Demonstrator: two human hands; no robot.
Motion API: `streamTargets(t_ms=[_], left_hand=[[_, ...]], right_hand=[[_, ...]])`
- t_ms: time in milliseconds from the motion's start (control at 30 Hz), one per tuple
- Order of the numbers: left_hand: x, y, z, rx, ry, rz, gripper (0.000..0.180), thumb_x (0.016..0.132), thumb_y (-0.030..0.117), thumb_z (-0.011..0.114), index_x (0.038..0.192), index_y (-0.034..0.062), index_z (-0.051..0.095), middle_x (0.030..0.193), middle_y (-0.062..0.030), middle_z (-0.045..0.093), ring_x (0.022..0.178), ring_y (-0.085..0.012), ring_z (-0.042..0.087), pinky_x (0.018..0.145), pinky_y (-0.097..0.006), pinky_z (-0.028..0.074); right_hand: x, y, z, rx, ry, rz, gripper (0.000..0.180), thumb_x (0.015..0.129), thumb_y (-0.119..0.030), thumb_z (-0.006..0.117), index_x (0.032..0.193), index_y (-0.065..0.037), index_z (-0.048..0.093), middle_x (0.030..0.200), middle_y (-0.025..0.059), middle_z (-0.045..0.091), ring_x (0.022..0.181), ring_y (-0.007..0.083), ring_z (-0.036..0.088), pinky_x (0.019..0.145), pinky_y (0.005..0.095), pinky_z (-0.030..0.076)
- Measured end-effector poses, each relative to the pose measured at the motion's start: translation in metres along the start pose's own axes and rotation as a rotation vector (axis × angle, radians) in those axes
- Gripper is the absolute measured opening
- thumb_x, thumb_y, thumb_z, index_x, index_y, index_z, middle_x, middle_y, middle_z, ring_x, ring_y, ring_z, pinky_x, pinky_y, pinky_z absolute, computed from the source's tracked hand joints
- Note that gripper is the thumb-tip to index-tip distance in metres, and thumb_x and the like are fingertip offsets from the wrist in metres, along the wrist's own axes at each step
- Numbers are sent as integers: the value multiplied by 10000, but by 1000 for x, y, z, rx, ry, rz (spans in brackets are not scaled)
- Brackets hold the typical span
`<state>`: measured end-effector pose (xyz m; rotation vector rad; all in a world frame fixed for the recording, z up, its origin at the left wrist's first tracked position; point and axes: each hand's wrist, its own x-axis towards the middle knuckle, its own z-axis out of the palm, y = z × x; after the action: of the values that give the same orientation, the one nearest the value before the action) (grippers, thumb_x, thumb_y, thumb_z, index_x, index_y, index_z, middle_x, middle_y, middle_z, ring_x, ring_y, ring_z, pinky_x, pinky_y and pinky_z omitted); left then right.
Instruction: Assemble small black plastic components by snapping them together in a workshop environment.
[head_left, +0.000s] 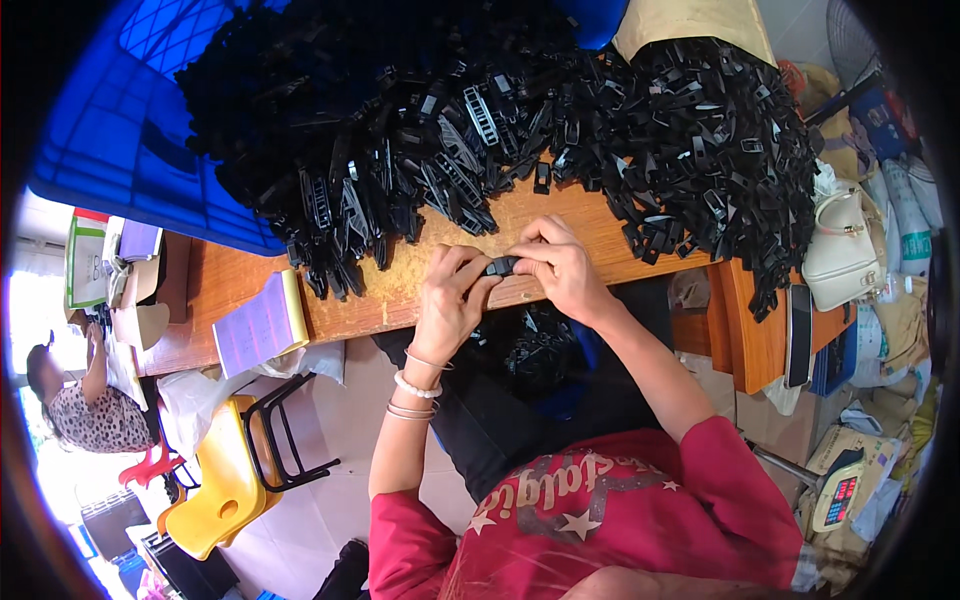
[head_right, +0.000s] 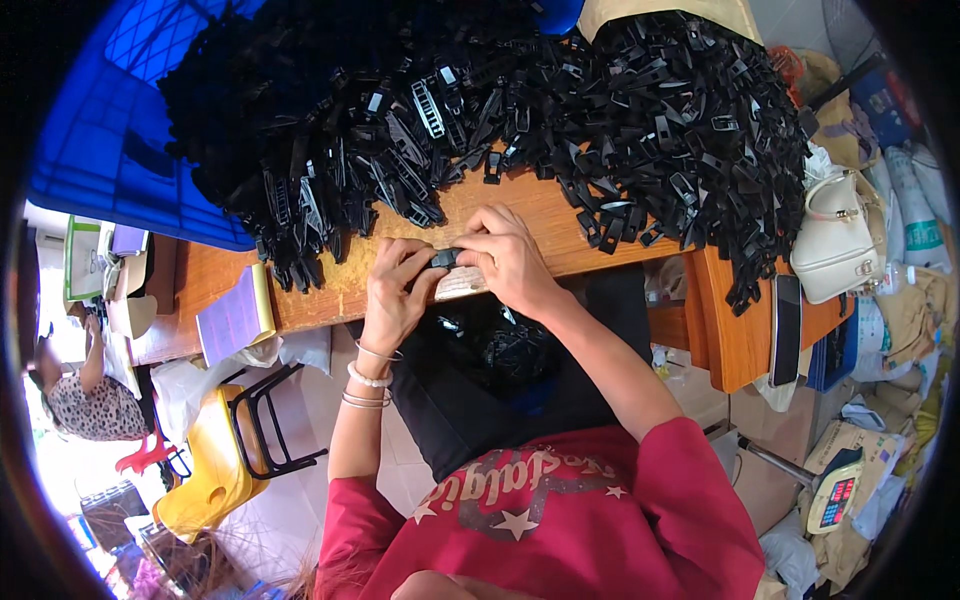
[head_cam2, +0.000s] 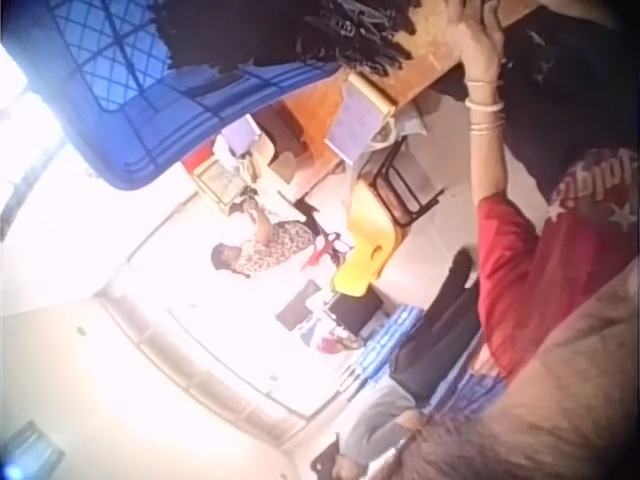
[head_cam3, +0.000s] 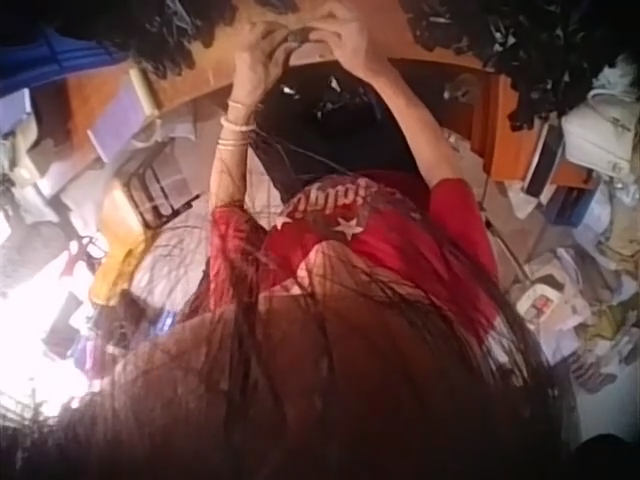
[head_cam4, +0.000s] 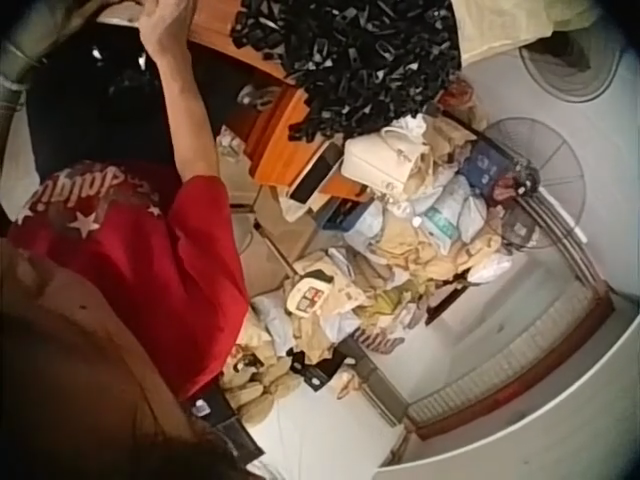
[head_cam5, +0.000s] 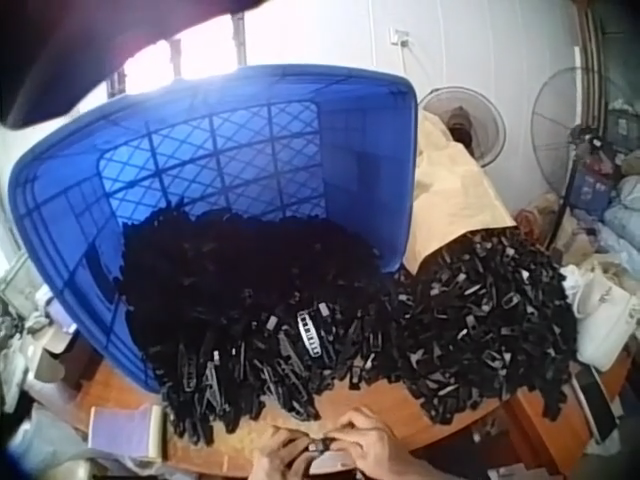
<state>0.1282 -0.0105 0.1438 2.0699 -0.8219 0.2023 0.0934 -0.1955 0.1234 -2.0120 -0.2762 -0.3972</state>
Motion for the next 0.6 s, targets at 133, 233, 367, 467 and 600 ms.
streamTargets(t_ms=[133, 233, 367, 467, 600], left_hand=[[-3, -4, -7, -110, -130, -23, 344, 708, 123, 831, 1000, -14, 710, 944, -109, 640, 856, -283, 587, 766, -365, 486], [4, -5, -12, -381, -73, -236, 417, 714, 163, 850, 1065, -3, 697, 969, -98, 644, 887, -227, 634, 785, -316, 529], [34, -11, -19, 120, 213, -114, 457, 869, 137, 723, 1290, 41, 574, 1212, -179, 532, 928, -308, 619, 782, -343, 530], [57, -24, -7, 463, 253, -5, 521, 850, 261, 750, 1293, 55, 570, 1243, -253, 507, 1015, -421, 598, 812, -414, 537], [59, -14, 11, 445, 259, -56, 413, 870, 256, 726, 1200, 37, 607, 1213, -272, 499, 902, -426, 630, 716, -422, 556]], right_hand=[[-9, -14, -10, -3, -72, -18, 174, 776, 68, 657, 938, 25, 704, 888, 116, 578, 882, 289, 565, 781, 392, 458], [-33, -18, -23, -63, -125, -82, 211, 790, 72, 645, 986, 8, 693, 932, 123, 596, 869, 291, 589, 780, 388, 471], [-45, -23, -56, -410, 392, -69, 296, 824, 86, 551, 1078, -3, 674, 1031, 137, 623, 948, 314, 580, 843, 403, 453], [-51, 12, -89, -752, 470, 123, 442, 980, -200, 557, 1402, -73, 511, 1421, 222, 431, 1344, 390, 366, 1094, 492, 300], [-23, 33, -83, -804, 418, 131, 542, 993, -369, 524, 1491, -189, 405, 1462, 238, 387, 1378, 446, 309, 1108, 566, 253]])
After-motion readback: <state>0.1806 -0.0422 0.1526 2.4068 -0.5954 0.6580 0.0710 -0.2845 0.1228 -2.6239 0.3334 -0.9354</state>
